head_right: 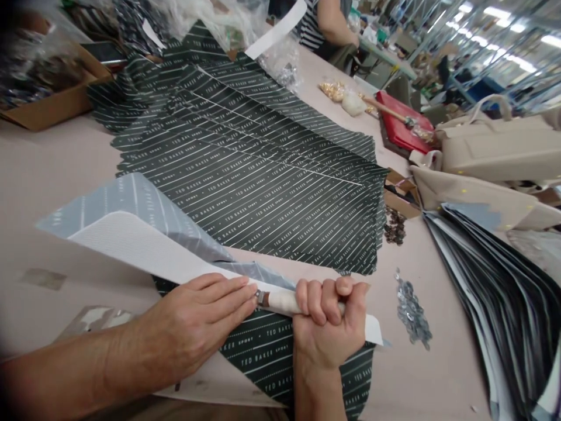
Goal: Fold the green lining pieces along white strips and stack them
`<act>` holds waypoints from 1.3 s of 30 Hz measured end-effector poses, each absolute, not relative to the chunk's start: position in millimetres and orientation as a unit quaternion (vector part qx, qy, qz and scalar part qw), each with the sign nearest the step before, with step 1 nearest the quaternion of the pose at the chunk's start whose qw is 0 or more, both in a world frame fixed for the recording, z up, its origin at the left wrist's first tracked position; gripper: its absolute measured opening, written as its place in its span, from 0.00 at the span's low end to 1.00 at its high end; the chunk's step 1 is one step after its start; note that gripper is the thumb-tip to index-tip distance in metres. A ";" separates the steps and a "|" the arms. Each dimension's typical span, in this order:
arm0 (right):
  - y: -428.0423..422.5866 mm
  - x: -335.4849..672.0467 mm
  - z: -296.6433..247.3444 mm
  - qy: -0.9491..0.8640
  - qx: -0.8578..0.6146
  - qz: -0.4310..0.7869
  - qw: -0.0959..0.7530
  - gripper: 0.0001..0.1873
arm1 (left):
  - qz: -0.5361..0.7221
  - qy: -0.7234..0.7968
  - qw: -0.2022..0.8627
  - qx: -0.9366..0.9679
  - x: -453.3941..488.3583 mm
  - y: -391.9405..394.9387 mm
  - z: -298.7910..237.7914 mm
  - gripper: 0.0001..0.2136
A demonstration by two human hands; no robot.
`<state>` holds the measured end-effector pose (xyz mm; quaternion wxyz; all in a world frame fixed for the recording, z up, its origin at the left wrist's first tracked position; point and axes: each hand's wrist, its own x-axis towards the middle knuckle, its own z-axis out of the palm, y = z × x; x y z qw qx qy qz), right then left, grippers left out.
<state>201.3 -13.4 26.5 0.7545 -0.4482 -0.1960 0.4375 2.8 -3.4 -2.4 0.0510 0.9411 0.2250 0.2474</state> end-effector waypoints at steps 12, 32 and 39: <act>-18.9 180.5 50.5 -0.430 -0.423 0.477 0.639 0.24 | 0.237 0.234 0.076 0.940 4.0 -2.2 0.2 0.17; 34.6 127.1 76.4 -0.653 -0.502 0.404 0.397 0.20 | 0.220 0.216 0.083 0.948 2.1 -4.0 -12.5 0.07; 33.7 116.9 69.0 -0.709 -0.529 0.352 0.305 0.20 | 0.220 0.229 0.044 0.947 5.2 -6.8 -21.2 0.12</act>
